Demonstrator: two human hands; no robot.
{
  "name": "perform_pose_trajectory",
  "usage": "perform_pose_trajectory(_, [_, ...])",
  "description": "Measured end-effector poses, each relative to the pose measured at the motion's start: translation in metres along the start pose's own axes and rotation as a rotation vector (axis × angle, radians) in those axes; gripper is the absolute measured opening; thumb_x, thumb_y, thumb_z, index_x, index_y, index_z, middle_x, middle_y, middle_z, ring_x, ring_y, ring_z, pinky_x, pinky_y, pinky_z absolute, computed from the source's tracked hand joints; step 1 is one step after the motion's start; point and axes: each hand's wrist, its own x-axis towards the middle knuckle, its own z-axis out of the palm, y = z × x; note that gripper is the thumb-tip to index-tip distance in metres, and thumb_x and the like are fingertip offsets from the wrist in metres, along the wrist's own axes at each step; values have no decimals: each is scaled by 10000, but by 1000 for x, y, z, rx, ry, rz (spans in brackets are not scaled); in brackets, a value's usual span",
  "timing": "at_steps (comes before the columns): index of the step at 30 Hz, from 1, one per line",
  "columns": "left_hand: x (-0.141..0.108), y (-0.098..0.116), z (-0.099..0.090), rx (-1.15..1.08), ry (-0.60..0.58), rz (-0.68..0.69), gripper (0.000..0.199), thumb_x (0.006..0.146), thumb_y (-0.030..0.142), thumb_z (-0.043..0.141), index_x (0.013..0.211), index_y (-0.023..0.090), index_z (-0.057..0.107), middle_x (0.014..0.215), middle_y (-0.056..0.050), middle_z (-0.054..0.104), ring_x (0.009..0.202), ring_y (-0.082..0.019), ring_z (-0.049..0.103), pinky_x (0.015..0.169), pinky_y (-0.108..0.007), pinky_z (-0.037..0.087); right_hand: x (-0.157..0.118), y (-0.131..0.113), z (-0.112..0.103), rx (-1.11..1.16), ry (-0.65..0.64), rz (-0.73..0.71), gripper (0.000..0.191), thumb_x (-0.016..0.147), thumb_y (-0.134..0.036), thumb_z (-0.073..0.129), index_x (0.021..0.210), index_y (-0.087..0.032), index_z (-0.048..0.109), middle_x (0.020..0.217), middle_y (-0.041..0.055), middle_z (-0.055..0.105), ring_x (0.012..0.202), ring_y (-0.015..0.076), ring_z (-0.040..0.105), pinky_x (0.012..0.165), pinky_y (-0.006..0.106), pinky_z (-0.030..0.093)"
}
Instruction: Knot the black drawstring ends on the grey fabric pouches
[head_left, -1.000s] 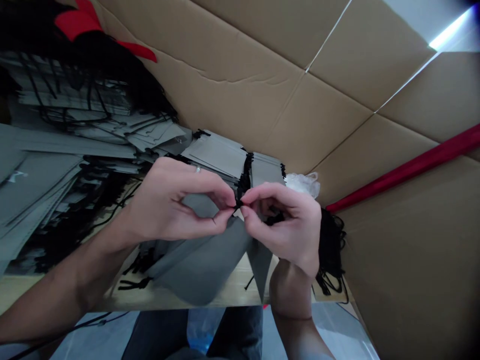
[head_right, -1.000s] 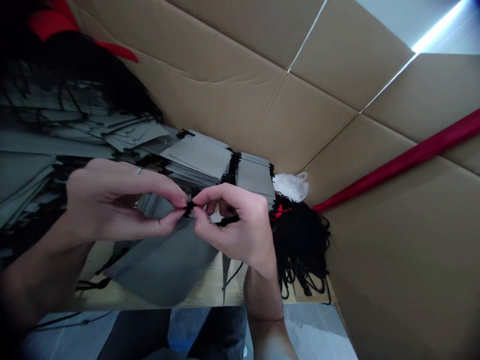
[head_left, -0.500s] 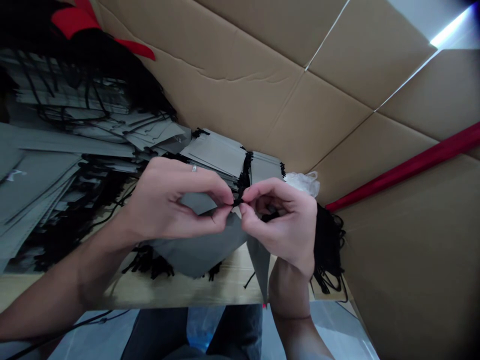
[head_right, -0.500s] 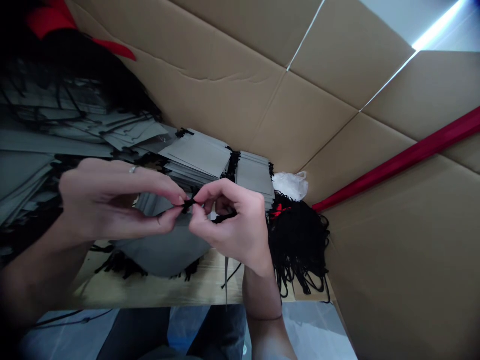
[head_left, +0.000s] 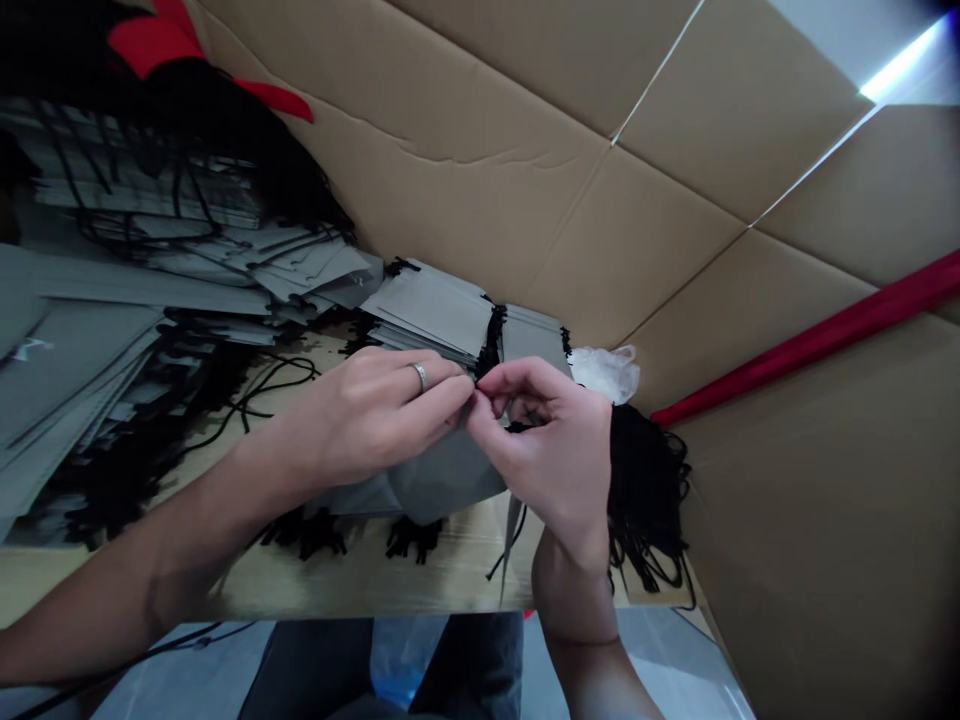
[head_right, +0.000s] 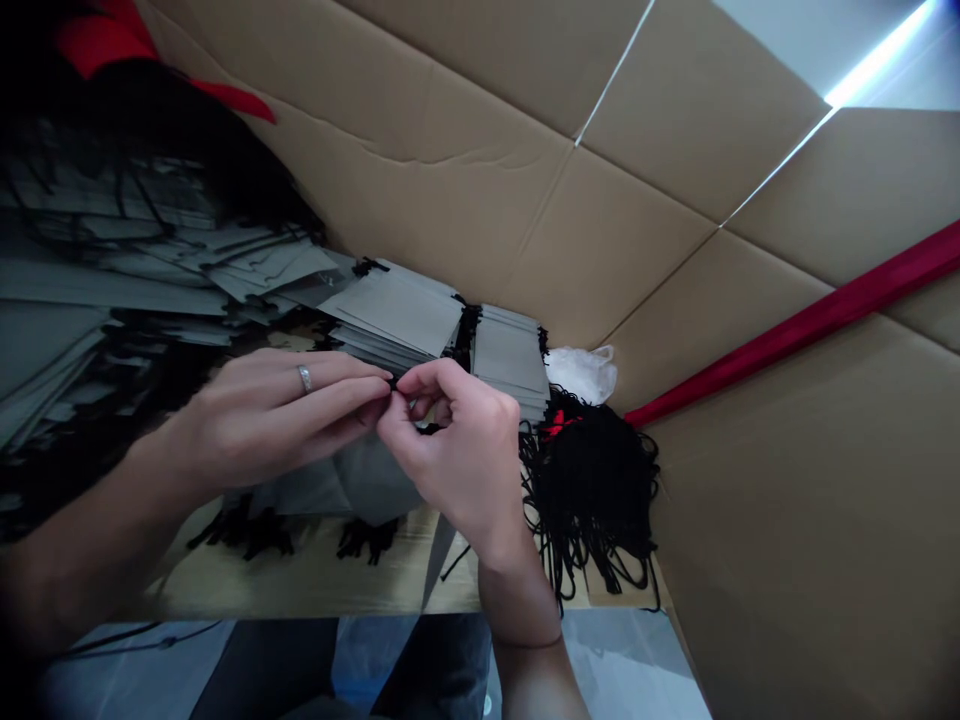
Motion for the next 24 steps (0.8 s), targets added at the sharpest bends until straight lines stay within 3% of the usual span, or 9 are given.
perform_pose_trajectory(4, [0, -2, 3, -10, 26, 19, 133, 1118, 67, 679, 1029, 167, 673, 953, -81, 844, 814, -204, 835, 712, -305, 671, -1, 1, 1, -199, 58, -207, 96, 946, -95, 758, 957, -189, 774, 809, -35, 742, 686, 88, 641, 689, 235, 554])
perform_pose_trajectory(6, [-1, -1, 3, -27, 54, -3, 106, 1095, 84, 736, 1059, 174, 692, 949, -54, 850, 802, -185, 828, 736, -291, 677, -1, 1, 0, -208, 76, -244, 110, 938, -81, 753, 954, -190, 766, 808, -36, 745, 691, 91, 646, 711, 239, 572])
perform_pose_trajectory(10, [-3, 2, 0, -103, 89, -181, 146, 1042, 135, 813, 1089, 247, 730, 956, 22, 877, 813, -148, 851, 782, -257, 682, -1, 0, -3, -57, 78, -186, 118, 933, -98, 758, 951, -214, 753, 838, -58, 781, 664, 72, 642, 672, 216, 571])
perform_pose_trajectory(14, [-3, 4, 0, -222, 163, -307, 158, 958, 168, 868, 1025, 274, 773, 892, 75, 879, 734, -105, 824, 698, -233, 638, -1, -2, -4, 40, 100, -118, 141, 909, -103, 798, 960, -231, 771, 795, -89, 750, 608, 54, 597, 591, 199, 524])
perform_pose_trajectory(20, [0, 0, 5, -619, 212, -512, 146, 907, 172, 884, 974, 285, 820, 875, 49, 880, 758, -134, 846, 708, -221, 685, -2, -4, -4, 107, 132, -127, 182, 911, -82, 812, 979, -247, 776, 824, -94, 759, 638, 61, 618, 592, 212, 512])
perform_pose_trajectory(24, [8, 2, 5, -921, 72, -684, 198, 956, 182, 899, 1138, 243, 851, 1012, 3, 912, 881, -144, 886, 824, -178, 730, -2, -4, -5, 34, 207, -189, 198, 929, -66, 826, 991, -248, 774, 868, -87, 758, 664, 60, 589, 616, 224, 504])
